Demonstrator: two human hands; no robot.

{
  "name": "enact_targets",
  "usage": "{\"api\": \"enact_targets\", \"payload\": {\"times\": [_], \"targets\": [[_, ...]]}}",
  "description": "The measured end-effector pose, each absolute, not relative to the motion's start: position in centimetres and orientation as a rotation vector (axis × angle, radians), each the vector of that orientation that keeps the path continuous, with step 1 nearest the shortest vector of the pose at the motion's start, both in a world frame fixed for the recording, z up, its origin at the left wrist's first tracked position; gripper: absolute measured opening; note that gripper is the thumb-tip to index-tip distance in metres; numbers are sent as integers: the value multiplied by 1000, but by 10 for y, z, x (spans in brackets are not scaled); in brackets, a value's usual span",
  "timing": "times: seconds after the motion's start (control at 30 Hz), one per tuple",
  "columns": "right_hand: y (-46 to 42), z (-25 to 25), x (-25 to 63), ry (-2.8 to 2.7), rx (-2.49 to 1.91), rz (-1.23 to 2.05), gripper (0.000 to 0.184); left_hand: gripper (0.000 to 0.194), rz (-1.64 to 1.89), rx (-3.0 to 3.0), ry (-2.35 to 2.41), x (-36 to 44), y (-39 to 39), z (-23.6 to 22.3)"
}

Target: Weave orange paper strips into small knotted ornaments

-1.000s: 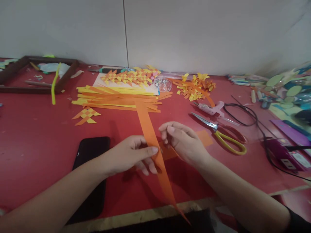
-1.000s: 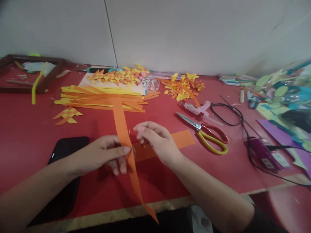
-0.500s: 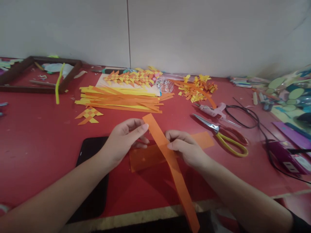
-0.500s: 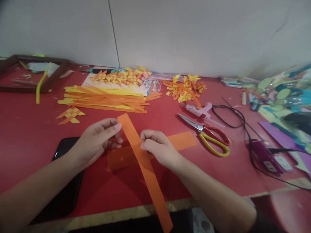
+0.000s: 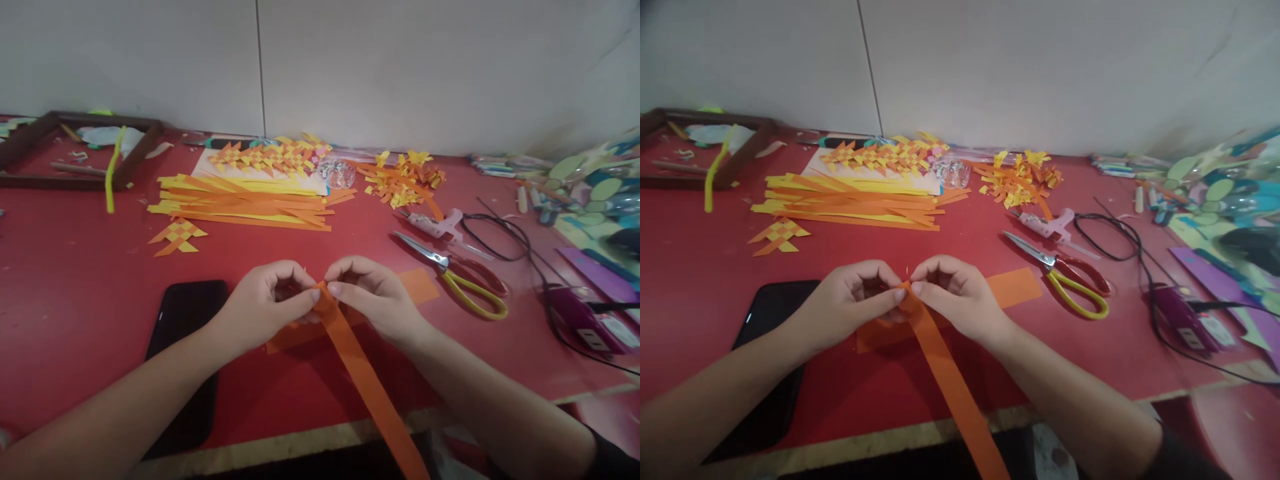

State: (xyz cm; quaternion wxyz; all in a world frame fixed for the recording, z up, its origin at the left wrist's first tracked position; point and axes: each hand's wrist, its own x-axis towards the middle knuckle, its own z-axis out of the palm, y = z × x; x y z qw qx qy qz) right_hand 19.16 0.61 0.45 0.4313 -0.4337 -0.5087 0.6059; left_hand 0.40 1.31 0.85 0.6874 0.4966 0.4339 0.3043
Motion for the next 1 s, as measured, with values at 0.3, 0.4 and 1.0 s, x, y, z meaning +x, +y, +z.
{"api": "enact_targets", "payload": {"times": [0.3, 0.4, 1.0], "targets": [[3, 5, 190, -1293, -1123, 1508, 13, 11, 647, 1158, 945, 5, 11, 11], [3, 7, 189, -1303, -1140, 1513, 13, 10, 637, 1160, 946, 5, 11, 11], [3, 6, 188, -1289, -1112, 1545, 10, 11, 747, 1324, 881, 4, 11, 10]]}}
